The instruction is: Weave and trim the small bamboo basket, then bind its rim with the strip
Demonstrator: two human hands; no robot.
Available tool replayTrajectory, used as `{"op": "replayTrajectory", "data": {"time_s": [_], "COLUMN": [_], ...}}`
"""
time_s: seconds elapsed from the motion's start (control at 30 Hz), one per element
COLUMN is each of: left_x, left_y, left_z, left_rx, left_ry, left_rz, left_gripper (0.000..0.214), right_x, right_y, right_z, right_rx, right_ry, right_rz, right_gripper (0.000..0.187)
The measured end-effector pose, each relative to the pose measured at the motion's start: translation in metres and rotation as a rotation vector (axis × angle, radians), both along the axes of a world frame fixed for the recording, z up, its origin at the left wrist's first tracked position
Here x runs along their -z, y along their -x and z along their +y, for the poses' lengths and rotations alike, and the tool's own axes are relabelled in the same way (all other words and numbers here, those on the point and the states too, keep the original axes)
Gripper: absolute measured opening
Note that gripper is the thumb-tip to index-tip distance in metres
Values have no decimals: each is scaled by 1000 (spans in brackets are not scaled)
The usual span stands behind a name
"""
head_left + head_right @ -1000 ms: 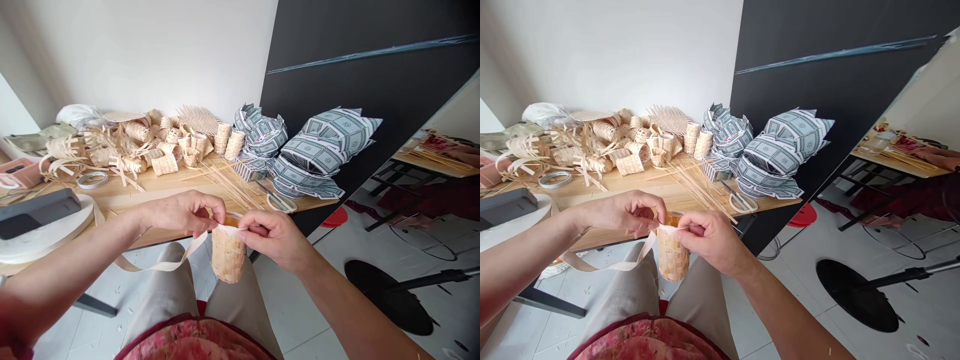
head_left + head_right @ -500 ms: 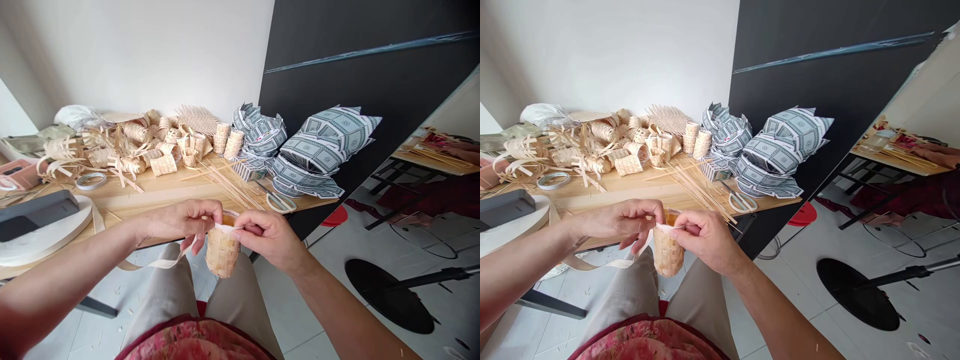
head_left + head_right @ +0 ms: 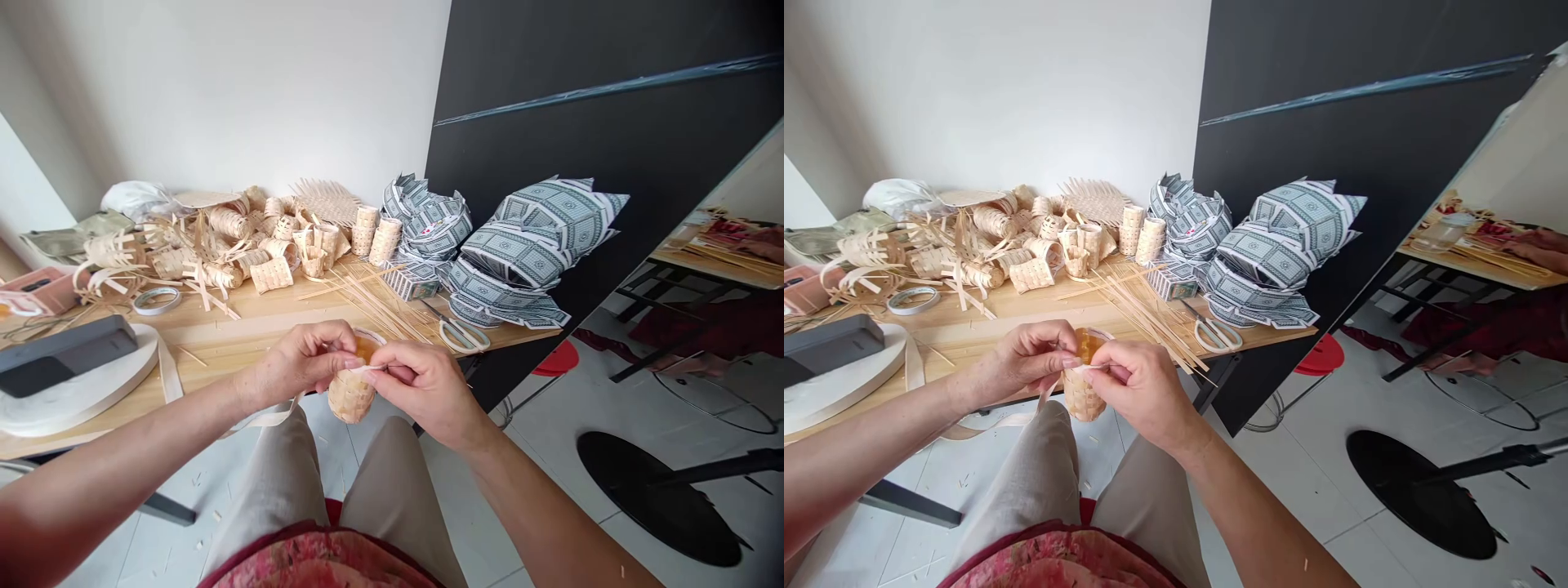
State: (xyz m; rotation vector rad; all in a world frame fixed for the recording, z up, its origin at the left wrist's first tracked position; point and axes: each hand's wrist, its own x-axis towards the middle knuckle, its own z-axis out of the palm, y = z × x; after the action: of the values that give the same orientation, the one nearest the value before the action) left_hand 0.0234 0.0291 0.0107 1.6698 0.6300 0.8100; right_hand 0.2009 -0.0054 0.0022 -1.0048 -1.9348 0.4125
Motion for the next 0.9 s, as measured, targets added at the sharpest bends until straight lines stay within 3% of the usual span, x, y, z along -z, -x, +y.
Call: {"op": "replayTrajectory", "data": {"time_s": [0.3,0.4,0.5,0.77,0.9], "left_x": [-10,-12,-13,-15,-16], "left_y": [7,9,13,17,16], "left_z": [-2,-1,3,5,2], "left_rx": [-53,-59,-77,-112,-60], "left_ry": [-53,-52,-36,-248,-397], "left_rz": [123,155,164,120,208], "left_gripper": [36,35,33,18,14], "right_x": [-1,-1,-3,-7,-18], "right_y": [6,2,-6,-27,-24], "right_z": [3,5,8,8,1], "right_rx": [28,-23,-68,3,-13], "right_ry": [66,158,193,104,-86], "right_rz": [23,57,93,66,-53], "right_gripper": [10,8,18,14,16]}}
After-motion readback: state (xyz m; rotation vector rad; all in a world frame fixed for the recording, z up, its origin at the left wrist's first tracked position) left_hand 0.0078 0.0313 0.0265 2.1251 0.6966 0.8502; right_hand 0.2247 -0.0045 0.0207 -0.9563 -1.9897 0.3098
